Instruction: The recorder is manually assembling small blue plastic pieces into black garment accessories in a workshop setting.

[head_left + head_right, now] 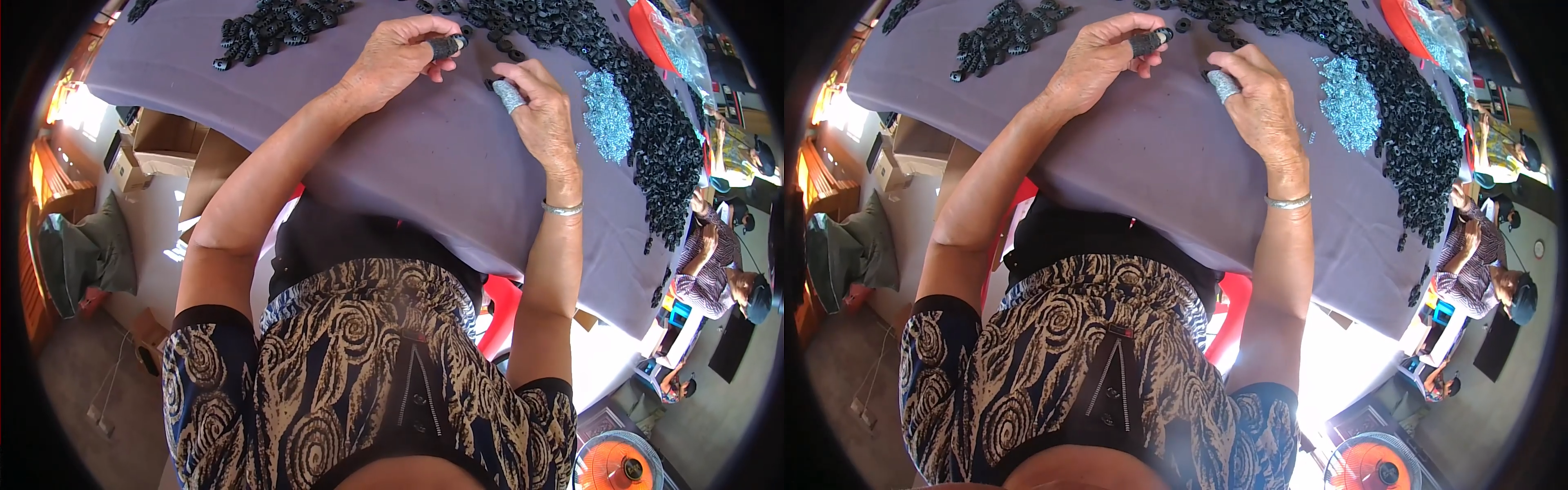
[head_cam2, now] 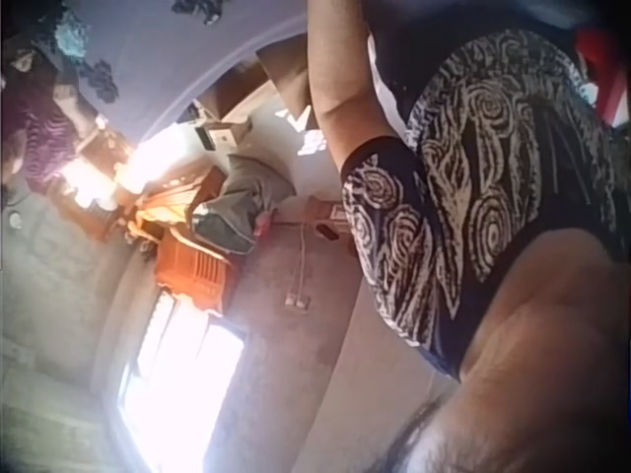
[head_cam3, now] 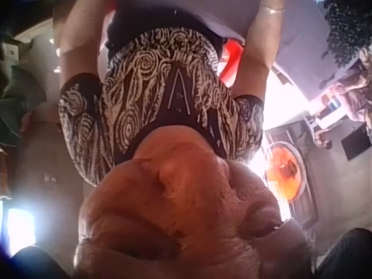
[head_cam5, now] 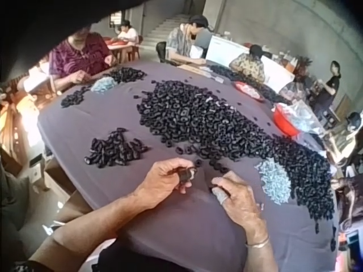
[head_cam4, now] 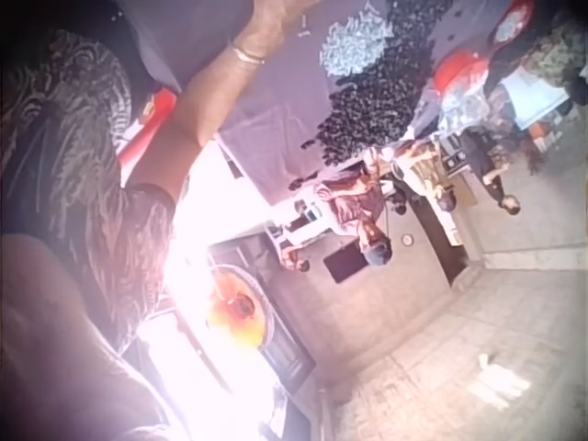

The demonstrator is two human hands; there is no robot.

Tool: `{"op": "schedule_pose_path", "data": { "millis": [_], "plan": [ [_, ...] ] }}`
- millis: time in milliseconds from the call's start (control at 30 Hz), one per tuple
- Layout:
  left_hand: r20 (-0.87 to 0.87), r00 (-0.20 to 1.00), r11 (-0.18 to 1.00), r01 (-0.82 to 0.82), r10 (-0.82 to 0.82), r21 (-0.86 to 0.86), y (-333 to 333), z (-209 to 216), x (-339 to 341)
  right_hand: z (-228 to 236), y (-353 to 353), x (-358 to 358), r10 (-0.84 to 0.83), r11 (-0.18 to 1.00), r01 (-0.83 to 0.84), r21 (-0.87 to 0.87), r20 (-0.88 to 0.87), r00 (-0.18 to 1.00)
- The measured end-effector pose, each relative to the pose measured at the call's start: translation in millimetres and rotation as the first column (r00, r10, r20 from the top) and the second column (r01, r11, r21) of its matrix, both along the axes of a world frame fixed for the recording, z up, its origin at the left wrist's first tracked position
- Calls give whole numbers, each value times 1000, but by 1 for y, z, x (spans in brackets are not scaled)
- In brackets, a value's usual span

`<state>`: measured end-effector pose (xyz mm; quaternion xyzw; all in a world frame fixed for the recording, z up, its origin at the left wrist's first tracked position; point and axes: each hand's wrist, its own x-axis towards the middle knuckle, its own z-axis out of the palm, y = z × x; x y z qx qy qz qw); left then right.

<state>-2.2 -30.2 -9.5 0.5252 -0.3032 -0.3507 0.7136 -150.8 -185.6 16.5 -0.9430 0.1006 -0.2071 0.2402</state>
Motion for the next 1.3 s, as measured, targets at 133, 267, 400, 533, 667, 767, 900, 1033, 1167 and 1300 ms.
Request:
{"op": "schedule_pose_path", "data": {
  "millis": [133, 267, 400, 533, 667, 767, 900, 1033, 1167, 1300],
  "plan": [
    [20, 1000, 1000, 11, -11, 7, 0, -3, -2, 0, 8, 3, 30, 964, -26, -266, 10, 1000],
    [39, 999, 1000, 19, -19, -2, 0, -3, -1, -6, 8, 5, 26, 956, -14, -293, 39, 999],
    [34, 999, 999, 22, -23, 33, -1, -3, -2, -6, 11, 7, 21, 948, -8, -319, 38, 999],
    [40, 998, 996, 54, -57, 76, 0, -1, -4, -3, 12, 6, 33, 955, -12, -296, 66, 997],
    [89, 989, 990, 115, -122, 76, 0, 0, -5, -12, 13, 6, -98, 932, 33, 362, 163, 982],
    [66, 988, 988, 137, -141, 64, 1, 2, -7, -11, 13, 9, -29, 848, -103, 519, 239, 971],
    [84, 986, 988, 142, -146, 58, 0, 1, -8, -7, 18, 11, -29, 647, -164, 745, 239, 971],
    [115, 977, 982, 171, -179, 80, 0, 2, -7, -7, 20, 12, 11, 727, -140, 672, 192, 981],
    [108, 977, 980, 177, -186, 88, 0, 5, -9, -9, 19, 13, 1, 724, -139, 675, 201, 980],
    [98, 978, 982, 175, -182, 73, 1, 2, -9, -11, 18, 13, 20, 825, -120, 552, 183, 983]
  ]
}}
